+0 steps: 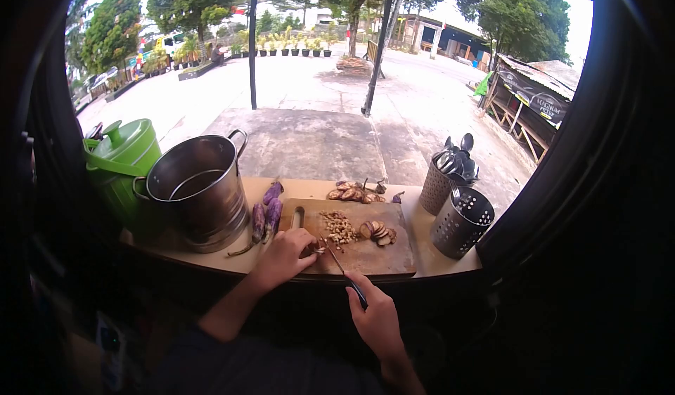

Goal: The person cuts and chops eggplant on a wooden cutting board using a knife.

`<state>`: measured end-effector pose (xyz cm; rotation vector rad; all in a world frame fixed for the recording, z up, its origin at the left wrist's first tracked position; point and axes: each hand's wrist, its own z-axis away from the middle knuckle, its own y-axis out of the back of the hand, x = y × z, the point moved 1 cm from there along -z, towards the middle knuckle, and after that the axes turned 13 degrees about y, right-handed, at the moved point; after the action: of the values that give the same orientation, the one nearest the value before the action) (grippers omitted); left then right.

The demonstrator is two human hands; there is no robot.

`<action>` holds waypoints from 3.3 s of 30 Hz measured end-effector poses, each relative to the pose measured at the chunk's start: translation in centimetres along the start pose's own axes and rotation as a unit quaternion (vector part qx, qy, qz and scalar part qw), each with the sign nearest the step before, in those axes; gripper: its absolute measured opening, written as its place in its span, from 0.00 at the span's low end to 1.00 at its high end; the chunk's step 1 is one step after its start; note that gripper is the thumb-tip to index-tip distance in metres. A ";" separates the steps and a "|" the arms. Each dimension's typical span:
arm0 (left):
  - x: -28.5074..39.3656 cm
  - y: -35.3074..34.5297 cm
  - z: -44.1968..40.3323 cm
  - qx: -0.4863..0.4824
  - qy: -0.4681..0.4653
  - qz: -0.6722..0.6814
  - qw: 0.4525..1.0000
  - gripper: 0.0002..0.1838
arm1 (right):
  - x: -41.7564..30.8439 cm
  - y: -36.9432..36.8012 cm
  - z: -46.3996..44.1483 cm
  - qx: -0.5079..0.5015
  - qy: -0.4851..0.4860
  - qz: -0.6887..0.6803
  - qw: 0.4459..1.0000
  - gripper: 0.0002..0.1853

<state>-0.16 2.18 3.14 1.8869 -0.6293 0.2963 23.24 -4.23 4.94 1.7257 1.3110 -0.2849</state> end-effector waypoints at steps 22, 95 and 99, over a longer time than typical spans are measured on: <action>0.9 -1.6 1.3 0.071 0.094 0.110 0.987 0.08 | 0.6 -3.0 -2.3 -0.031 0.018 0.067 0.997 0.16; -0.3 -2.4 2.0 0.133 0.089 0.151 0.975 0.08 | 0.4 -3.2 -1.7 -0.065 0.081 0.167 0.981 0.18; 0.0 -2.2 2.1 0.134 0.088 0.143 0.977 0.09 | 0.6 -3.5 -2.2 -0.071 0.054 0.173 0.981 0.18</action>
<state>0.86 0.92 0.60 1.9956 -0.7687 0.7596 19.81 -2.11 3.96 1.8284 1.0542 0.1016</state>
